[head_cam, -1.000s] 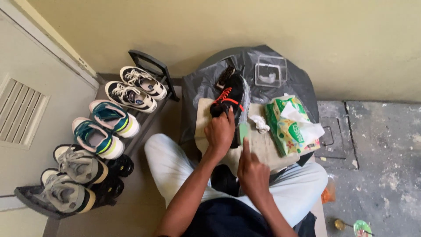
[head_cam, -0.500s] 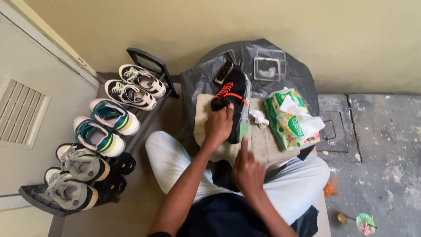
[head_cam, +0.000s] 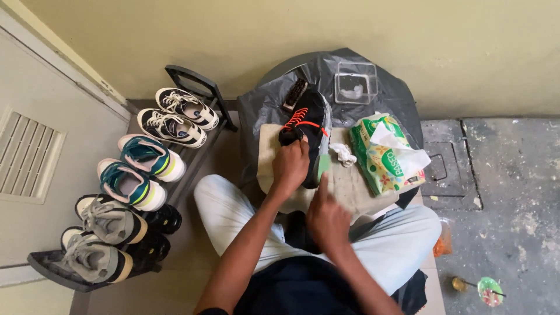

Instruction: The person scrubs a black sneaker with orange laces using a green brush and a cloth, then wipes the shoe with a beige towel. The person turns the shoe to clean different sides and the sole, then inspects the shoe before placing it on a towel.

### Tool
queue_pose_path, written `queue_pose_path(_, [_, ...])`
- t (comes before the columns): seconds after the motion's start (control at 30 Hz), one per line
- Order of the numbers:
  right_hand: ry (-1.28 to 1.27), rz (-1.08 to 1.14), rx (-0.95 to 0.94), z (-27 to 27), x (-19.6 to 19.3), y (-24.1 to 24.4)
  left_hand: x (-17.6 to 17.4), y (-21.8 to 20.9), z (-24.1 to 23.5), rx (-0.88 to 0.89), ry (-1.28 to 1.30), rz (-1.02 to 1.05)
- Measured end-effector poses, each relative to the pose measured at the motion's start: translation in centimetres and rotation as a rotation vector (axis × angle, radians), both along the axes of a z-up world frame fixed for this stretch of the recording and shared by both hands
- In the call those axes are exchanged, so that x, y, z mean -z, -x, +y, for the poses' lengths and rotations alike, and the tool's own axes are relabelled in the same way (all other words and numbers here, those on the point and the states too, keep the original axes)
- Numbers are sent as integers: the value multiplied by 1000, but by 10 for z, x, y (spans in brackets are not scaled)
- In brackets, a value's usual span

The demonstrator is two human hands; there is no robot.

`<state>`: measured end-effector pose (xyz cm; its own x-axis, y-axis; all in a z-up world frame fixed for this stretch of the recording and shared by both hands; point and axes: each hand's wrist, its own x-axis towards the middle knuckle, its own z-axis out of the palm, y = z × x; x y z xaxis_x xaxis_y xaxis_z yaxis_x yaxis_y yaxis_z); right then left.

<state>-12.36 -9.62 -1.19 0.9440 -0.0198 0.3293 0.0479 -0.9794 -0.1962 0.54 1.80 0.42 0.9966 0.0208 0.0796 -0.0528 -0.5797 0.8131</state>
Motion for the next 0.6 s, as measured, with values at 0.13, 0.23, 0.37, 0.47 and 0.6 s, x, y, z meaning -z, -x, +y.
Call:
queue_pose_path(0.13, [-160, 243, 79, -5, -17, -68, 0, 0, -4, -12, -39, -6])
queue_pose_path(0.23, [-35, 165, 64, -3, -9, -47, 4, -3, -5, -11, -45, -8])
queue_pose_path(0.37, [196, -13, -28, 0, 6, 28, 0, 2, -8, -53, -43, 5])
queue_pose_path(0.47, [215, -110, -51, -5, 12, 7, 0, -2, -3, -51, -53, -1])
queue_pose_path(0.6, [-76, 185, 44, -19, 3, -86, -1, 1, -1, -4, -51, -27])
